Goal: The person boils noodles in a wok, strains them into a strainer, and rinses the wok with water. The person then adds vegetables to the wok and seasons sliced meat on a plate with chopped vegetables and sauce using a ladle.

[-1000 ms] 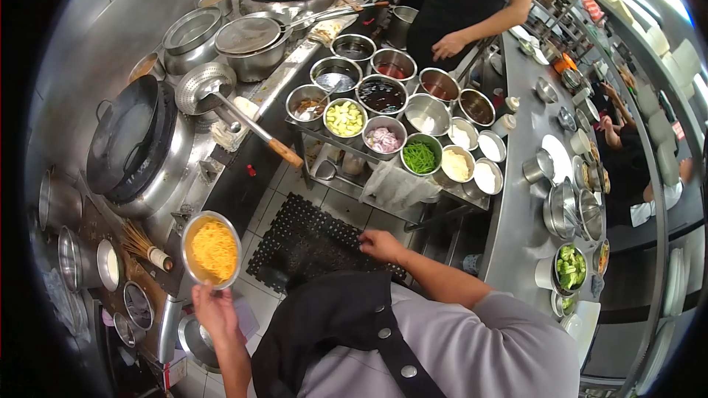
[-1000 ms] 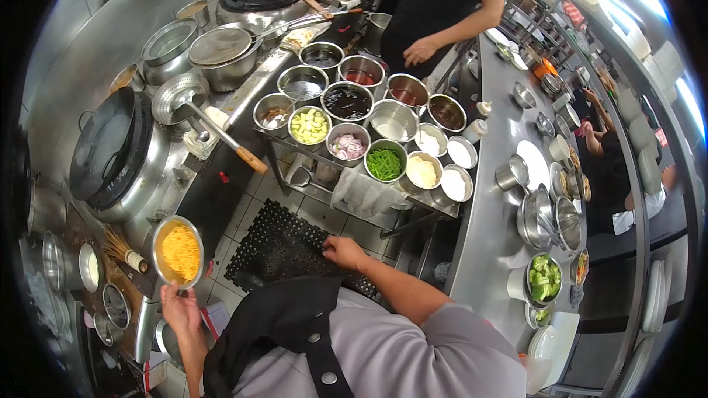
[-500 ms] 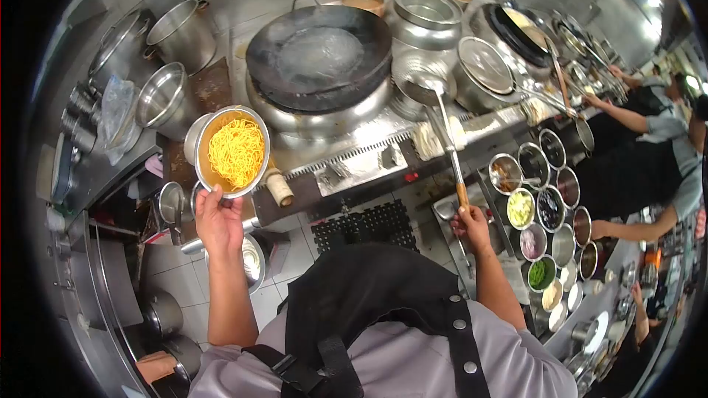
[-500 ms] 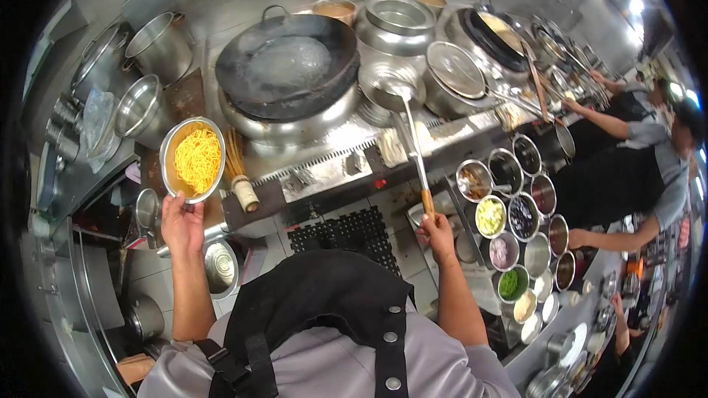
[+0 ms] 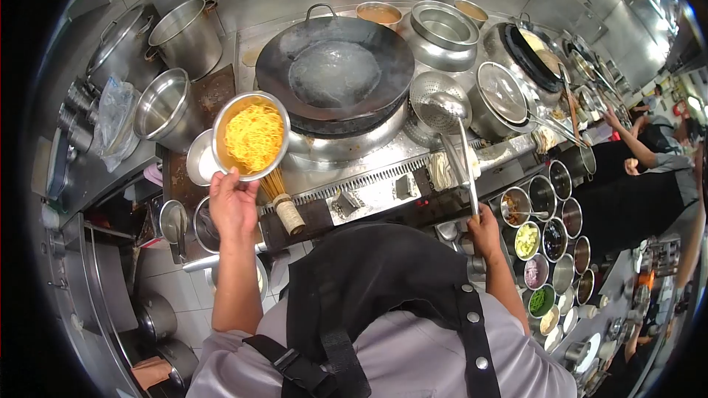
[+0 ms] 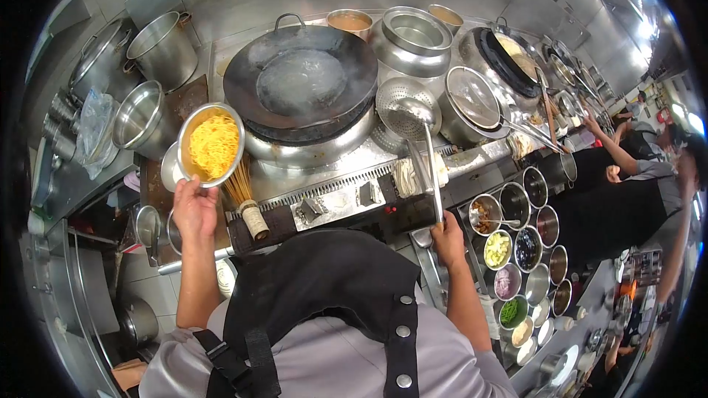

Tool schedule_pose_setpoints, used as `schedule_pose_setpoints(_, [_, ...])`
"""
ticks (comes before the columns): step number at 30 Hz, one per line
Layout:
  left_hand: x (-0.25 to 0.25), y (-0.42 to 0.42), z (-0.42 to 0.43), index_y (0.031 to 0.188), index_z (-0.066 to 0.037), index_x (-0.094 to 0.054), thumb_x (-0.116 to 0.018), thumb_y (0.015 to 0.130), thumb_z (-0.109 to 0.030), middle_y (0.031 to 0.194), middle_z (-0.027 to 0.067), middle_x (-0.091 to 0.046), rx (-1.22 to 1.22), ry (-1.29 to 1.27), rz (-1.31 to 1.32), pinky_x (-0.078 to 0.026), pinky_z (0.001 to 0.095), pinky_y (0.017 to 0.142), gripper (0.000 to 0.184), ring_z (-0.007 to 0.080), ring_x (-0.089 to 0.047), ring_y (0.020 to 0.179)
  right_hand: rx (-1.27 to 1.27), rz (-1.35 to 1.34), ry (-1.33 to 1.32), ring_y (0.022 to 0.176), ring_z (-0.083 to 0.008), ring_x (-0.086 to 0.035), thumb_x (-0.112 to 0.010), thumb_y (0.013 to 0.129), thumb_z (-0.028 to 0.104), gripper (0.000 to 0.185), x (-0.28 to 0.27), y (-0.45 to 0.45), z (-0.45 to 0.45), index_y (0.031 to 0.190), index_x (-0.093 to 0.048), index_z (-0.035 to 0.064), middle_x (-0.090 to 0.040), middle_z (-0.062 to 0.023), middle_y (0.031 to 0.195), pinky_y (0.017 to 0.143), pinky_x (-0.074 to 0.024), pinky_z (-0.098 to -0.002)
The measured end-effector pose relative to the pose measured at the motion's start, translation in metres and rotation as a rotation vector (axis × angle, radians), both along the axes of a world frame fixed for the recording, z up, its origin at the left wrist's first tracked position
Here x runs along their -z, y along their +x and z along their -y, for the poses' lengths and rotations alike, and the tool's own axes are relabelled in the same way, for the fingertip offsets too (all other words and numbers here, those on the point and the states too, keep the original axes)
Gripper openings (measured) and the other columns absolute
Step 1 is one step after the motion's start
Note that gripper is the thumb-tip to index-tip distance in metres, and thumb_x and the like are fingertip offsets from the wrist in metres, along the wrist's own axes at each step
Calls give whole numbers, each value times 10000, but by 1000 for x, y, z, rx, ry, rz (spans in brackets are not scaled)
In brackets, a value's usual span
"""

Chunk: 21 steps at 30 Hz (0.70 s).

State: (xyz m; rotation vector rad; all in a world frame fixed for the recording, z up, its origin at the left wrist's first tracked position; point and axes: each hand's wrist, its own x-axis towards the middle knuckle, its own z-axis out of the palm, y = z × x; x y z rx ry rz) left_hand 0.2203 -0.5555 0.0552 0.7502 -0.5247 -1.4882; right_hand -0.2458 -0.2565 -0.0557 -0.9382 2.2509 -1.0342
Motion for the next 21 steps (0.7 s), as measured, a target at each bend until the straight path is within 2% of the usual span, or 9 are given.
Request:
schedule_pose_setpoints(2, [12, -18, 4, 881, -90, -553, -619, 948, -41, 912, 68, -683, 34, 23, 13, -625, 337, 658, 106, 183, -683, 763, 102, 219, -15, 742, -139, -614, -637, 883, 51, 488, -42, 24, -1, 1351, -499, 31, -647, -86, 929, 623, -497, -312])
schedule_pose_setpoints(3, [19, -28, 7, 886, -88, -551, -615, 951, -45, 911, 66, -677, 49, 38, 49, -619, 335, 641, 101, 180, -676, 761, 94, 243, -129, 652, -94, -563, -611, 899, 10, 476, -56, 34, -2, 1357, -489, 51, -595, -29, 834, 538, -463, -267])
schedule_pose_setpoints(4, [26, -40, 10, 886, -88, -551, -615, 951, -45, 911, 66, -677, 45, 46, 52, -619, 335, 641, 101, 180, -676, 761, 92, 246, -120, 652, -94, -563, -611, 899, 10, 476, -76, 44, -6, 1357, -489, 51, -595, -29, 834, 538, -463, -267])
schedule_pose_setpoints(8, [45, -69, 9, 888, -96, -542, -607, 959, -49, 916, 61, -663, 94, 101, 109, -605, 325, 625, 107, 167, -655, 753, 5, 605, -292, 598, -81, -546, -594, 897, -10, 536, -145, 51, -19, 1396, -421, 76, -581, -5, 787, 494, -473, -244])
schedule_pose_setpoints(12, [36, -100, -4, 902, -96, -536, -606, 957, -47, 905, 62, -660, 28, 85, 64, -600, 327, 638, 102, 167, -652, 757, -208, 807, -181, 554, -89, -534, -598, 893, -2, 537, -195, 13, 3, 1400, -436, 65, -590, -20, 784, 473, -450, -239])
schedule_pose_setpoints(17, [26, -117, -15, 909, -94, -531, -610, 955, -53, 914, 69, -657, -37, 120, 106, -592, 326, 676, 100, 169, -647, 773, -425, 632, 38, 614, -50, -505, -621, 883, -65, 662, -191, -18, 46, 1488, -400, 90, -559, 12, 785, 551, -414, -212])
schedule_pose_setpoints(18, [26, -121, -19, 909, -94, -531, -610, 955, -53, 914, 69, -657, -54, 117, 113, -592, 326, 676, 100, 169, -647, 773, -473, 546, 82, 641, -74, -534, -656, 876, -29, 639, -189, -25, 52, 1466, -443, 92, -567, -16, 750, 583, -444, -240])
schedule_pose_setpoints(20, [28, -127, -28, 913, -92, -528, -611, 951, -51, 920, 72, -653, -98, 140, 120, -589, 332, 682, 101, 184, -649, 782, -616, 197, 149, 657, -117, -577, -702, 853, 24, 633, -180, -41, 61, 1442, -484, 108, -579, -64, 717, 614, -477, -292])
schedule_pose_setpoints(21, [29, -129, -33, 913, -92, -528, -611, 951, -51, 920, 72, -653, -114, 137, 126, -589, 332, 682, 101, 184, -649, 782, -632, 202, 146, 657, -117, -577, -702, 853, 24, 633, -182, -47, 67, 1442, -484, 108, -579, -64, 717, 614, -477, -292])
